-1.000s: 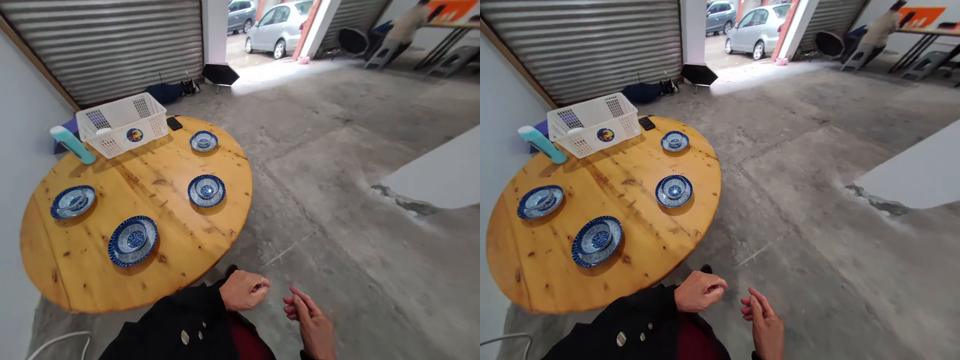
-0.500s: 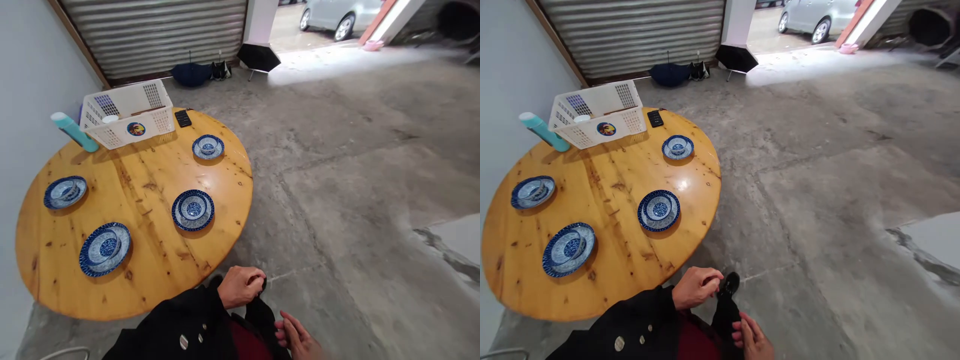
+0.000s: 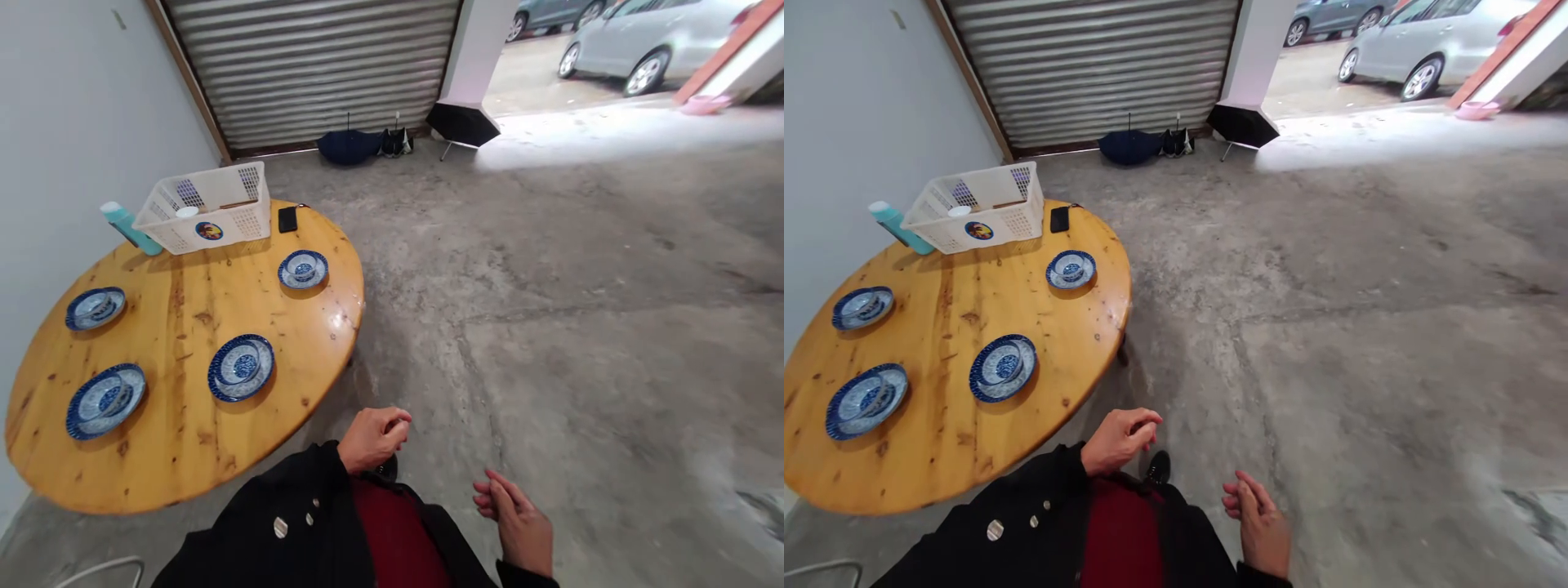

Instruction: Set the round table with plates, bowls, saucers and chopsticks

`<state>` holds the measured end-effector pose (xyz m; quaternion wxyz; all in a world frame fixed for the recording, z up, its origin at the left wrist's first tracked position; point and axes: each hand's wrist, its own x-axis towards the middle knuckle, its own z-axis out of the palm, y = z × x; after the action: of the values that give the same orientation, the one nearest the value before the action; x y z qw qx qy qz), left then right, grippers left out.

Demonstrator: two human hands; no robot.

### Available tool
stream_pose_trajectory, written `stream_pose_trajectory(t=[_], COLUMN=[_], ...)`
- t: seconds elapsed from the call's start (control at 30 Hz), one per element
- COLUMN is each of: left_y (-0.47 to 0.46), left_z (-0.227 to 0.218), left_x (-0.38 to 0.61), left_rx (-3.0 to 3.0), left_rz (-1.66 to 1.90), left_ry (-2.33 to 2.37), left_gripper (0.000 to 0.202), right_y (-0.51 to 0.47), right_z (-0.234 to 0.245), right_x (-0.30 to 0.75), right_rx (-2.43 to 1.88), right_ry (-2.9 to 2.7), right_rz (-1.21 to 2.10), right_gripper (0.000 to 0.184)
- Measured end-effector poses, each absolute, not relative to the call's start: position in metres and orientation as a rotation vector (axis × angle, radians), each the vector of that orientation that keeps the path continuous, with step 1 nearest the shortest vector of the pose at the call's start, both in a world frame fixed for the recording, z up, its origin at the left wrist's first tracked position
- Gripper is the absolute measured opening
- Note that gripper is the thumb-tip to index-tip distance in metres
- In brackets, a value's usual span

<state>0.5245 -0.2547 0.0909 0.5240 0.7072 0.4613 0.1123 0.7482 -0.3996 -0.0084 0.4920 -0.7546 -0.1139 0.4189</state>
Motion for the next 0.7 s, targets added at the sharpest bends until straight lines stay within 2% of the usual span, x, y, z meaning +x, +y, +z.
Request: stream_pose_trajectory(t=[0.17,0.33,0.53,0.7], left_y=[-0.232,-0.191,-0.107,-0.014], left_z=[0.097,0.086,0.063,0.070], left_x=[0.577,0.619,0.691,0.753], left_rx=[1.663,1.621,1.601,1.601], left_rz=[0.257,0.256,0.286,0.328], left_ry=[1.154,1.239,1.219,1.200], left_gripper=[0.037,0.038,0.037,0.034], right_y=[-0.341,-0.263,-0.185,-0.141], right_z=[-0.002,0.001,-0.008,-0.024], right_x=[0.814,0.844,0.903,0.974], right_rx=[-1.796,-1.742,-1.861,-1.974], right_ry=[-0.316,-0.466,-0.672,-0.586], right_rz=[0.972,1.083,1.182,1.272], right_gripper=[0.062,0.062,0.074,0.084])
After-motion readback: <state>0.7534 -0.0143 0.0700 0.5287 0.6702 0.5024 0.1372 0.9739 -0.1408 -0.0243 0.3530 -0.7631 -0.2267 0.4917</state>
